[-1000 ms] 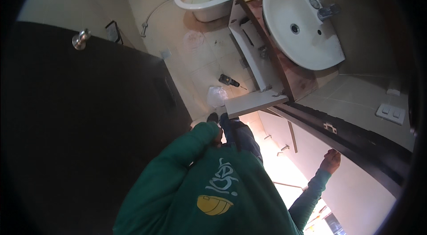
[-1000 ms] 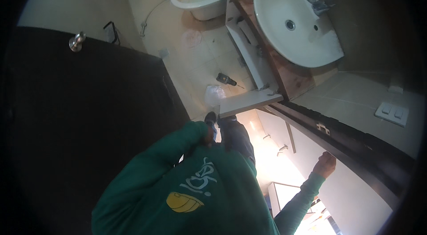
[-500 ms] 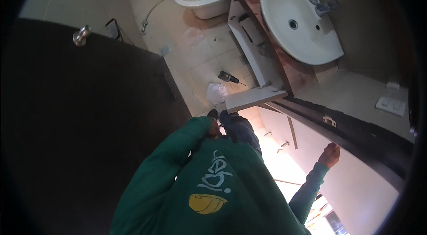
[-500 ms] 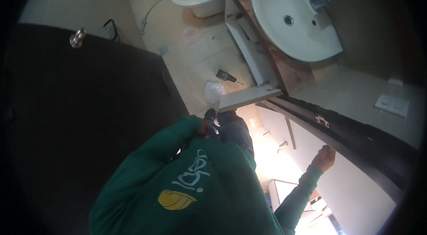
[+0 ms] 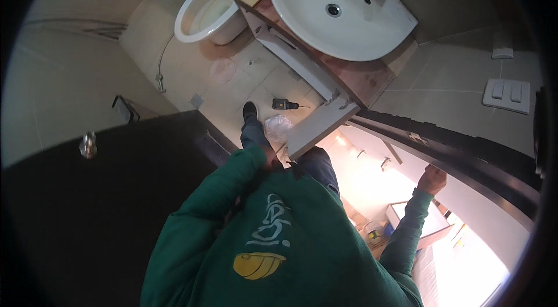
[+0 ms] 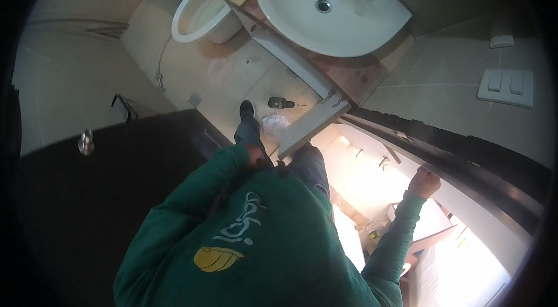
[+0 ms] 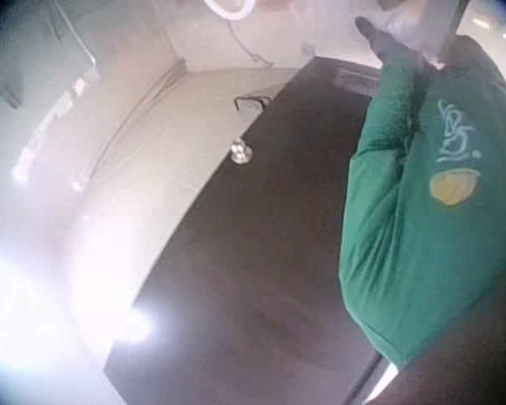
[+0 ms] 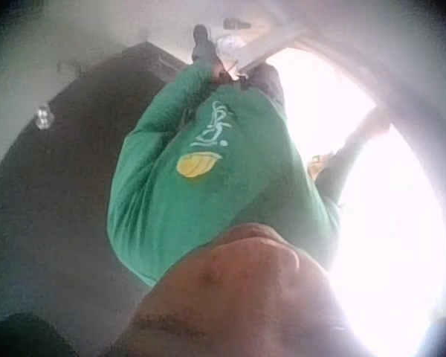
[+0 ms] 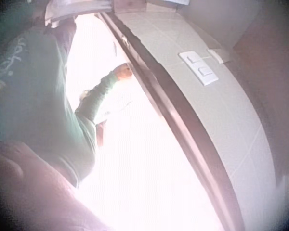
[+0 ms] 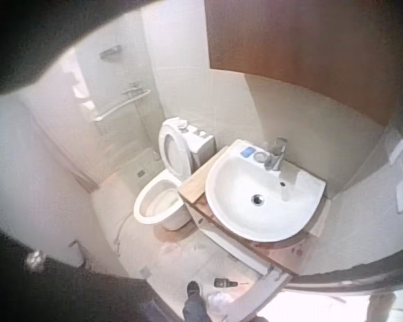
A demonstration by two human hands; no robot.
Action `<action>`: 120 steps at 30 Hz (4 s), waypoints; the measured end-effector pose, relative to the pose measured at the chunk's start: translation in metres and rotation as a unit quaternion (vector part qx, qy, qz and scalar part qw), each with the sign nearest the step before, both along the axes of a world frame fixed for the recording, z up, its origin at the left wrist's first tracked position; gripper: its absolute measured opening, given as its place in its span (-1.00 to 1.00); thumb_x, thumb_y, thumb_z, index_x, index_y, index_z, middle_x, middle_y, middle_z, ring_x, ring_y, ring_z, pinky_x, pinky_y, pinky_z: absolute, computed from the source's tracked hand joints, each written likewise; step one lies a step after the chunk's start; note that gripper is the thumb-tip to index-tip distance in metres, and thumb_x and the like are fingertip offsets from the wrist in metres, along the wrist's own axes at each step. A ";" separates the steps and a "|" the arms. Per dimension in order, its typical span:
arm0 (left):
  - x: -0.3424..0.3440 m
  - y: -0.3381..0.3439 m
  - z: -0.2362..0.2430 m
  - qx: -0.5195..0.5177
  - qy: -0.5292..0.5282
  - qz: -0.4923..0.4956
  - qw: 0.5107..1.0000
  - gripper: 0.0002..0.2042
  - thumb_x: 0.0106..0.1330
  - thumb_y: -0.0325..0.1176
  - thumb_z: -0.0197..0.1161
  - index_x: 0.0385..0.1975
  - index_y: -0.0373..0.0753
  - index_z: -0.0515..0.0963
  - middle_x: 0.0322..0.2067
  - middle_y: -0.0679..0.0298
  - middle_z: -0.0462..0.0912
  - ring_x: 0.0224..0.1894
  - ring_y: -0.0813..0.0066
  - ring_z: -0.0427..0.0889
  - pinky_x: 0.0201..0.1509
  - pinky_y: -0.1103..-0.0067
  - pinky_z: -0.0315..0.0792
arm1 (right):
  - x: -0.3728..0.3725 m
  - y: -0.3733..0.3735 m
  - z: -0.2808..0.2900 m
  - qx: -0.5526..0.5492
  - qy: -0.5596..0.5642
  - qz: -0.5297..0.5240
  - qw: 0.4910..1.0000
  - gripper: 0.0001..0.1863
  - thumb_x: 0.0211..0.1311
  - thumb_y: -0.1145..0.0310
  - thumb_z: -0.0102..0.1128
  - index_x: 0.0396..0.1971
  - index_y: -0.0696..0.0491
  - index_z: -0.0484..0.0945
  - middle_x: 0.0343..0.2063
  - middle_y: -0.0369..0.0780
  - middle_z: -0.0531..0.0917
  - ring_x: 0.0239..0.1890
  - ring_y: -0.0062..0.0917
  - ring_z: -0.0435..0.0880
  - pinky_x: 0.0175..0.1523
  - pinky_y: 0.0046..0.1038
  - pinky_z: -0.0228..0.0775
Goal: The person sits on the bathroom floor and uses a power drill to attach a cabinet door to the vanity under the sink. They align the door and drive screws into the hinges to secure it.
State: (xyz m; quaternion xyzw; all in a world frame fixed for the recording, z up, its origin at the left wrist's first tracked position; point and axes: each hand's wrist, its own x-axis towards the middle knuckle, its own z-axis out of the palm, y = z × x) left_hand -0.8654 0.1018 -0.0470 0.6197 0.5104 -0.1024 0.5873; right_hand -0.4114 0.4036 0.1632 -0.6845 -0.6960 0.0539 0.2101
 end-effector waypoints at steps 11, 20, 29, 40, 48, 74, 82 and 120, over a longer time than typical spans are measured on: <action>-0.112 0.067 -0.016 -0.033 -0.104 -0.156 0.982 -0.74 0.11 -0.40 0.31 -0.17 -0.11 0.69 -0.16 0.13 0.75 -0.06 0.15 0.72 0.02 0.30 0.55 | -0.086 -0.153 -0.072 -0.282 0.068 -0.237 0.927 -0.25 0.49 -0.31 -0.16 -0.34 0.10 0.72 -0.63 -0.19 0.64 -0.45 -0.45 0.64 -0.12 -0.38 0.48; -0.157 0.107 0.028 0.072 -0.061 -0.165 0.982 -0.82 0.14 -0.32 0.40 -0.28 -0.17 0.68 -0.26 0.11 0.75 -0.12 0.11 0.73 -0.03 0.29 0.56 | -0.171 -0.301 -0.207 -0.564 0.183 -0.260 0.762 -0.30 0.45 -0.25 -0.10 -0.19 0.12 0.76 -0.42 -0.12 0.79 -0.39 -0.41 0.78 -0.12 -0.30 0.59; -0.167 0.180 0.055 0.034 0.038 -0.281 0.958 -0.83 0.24 -0.24 0.41 -0.28 -0.15 0.70 -0.23 0.09 0.75 -0.12 0.10 0.72 -0.02 0.27 0.55 | -0.240 -0.415 -0.296 -0.682 0.226 -0.195 0.668 -0.25 0.46 -0.32 -0.24 0.03 -0.02 0.74 -0.06 -0.24 0.80 0.02 -0.36 0.75 0.25 -0.27 0.49; -0.207 0.292 0.044 -0.013 0.001 -0.482 0.876 -0.75 0.47 -0.22 0.14 -0.15 -0.29 0.59 -0.16 -0.05 0.70 -0.08 -0.06 0.66 0.00 0.24 0.50 | -0.446 -0.378 -0.266 -0.597 0.327 -0.303 0.667 -0.39 0.20 -0.24 0.31 0.03 -0.06 0.74 -0.10 -0.20 0.79 0.07 -0.34 0.70 0.30 -0.26 0.43; -0.212 0.332 0.088 -0.117 -0.048 -0.563 0.817 -0.75 0.51 -0.22 0.10 -0.12 -0.32 0.53 -0.28 0.02 0.66 -0.19 0.12 0.64 -0.03 0.33 0.47 | -0.538 -0.362 -0.184 -0.482 0.536 -0.487 0.493 -0.39 0.20 -0.27 0.35 -0.28 0.09 0.78 -0.29 -0.21 0.81 -0.13 -0.37 0.74 0.17 -0.31 0.48; -0.094 0.253 -0.209 0.088 -0.200 -0.468 0.856 -0.72 0.29 -0.33 0.35 -0.05 -0.26 0.58 -0.15 0.05 0.66 -0.09 0.04 0.68 -0.01 0.27 0.53 | -0.509 -0.241 -0.472 0.103 0.781 -0.521 0.329 -0.67 0.31 0.62 0.00 0.05 0.27 0.54 -0.09 -0.07 0.68 -0.07 -0.34 0.73 0.02 -0.42 0.63; -0.091 0.245 -0.312 0.265 -0.261 -0.382 0.846 -0.75 0.23 -0.44 0.38 -0.11 -0.19 0.58 -0.18 0.07 0.62 -0.12 0.01 0.64 -0.04 0.23 0.53 | -0.495 -0.209 -0.606 0.087 0.563 -0.489 0.661 -0.66 0.43 0.47 -0.01 0.11 0.31 0.50 -0.09 -0.10 0.67 -0.11 -0.38 0.69 -0.01 -0.44 0.57; -0.088 0.413 -0.468 0.287 -0.035 -0.087 0.953 -0.70 0.27 -0.33 0.38 -0.01 -0.12 0.58 -0.02 0.09 0.65 0.05 0.11 0.67 0.13 0.29 0.54 | -0.394 -0.311 -0.550 0.173 0.262 -0.611 0.726 -0.19 0.20 0.00 0.49 0.28 0.18 0.36 0.00 -0.12 0.60 -0.18 -0.57 0.53 -0.07 -0.46 0.44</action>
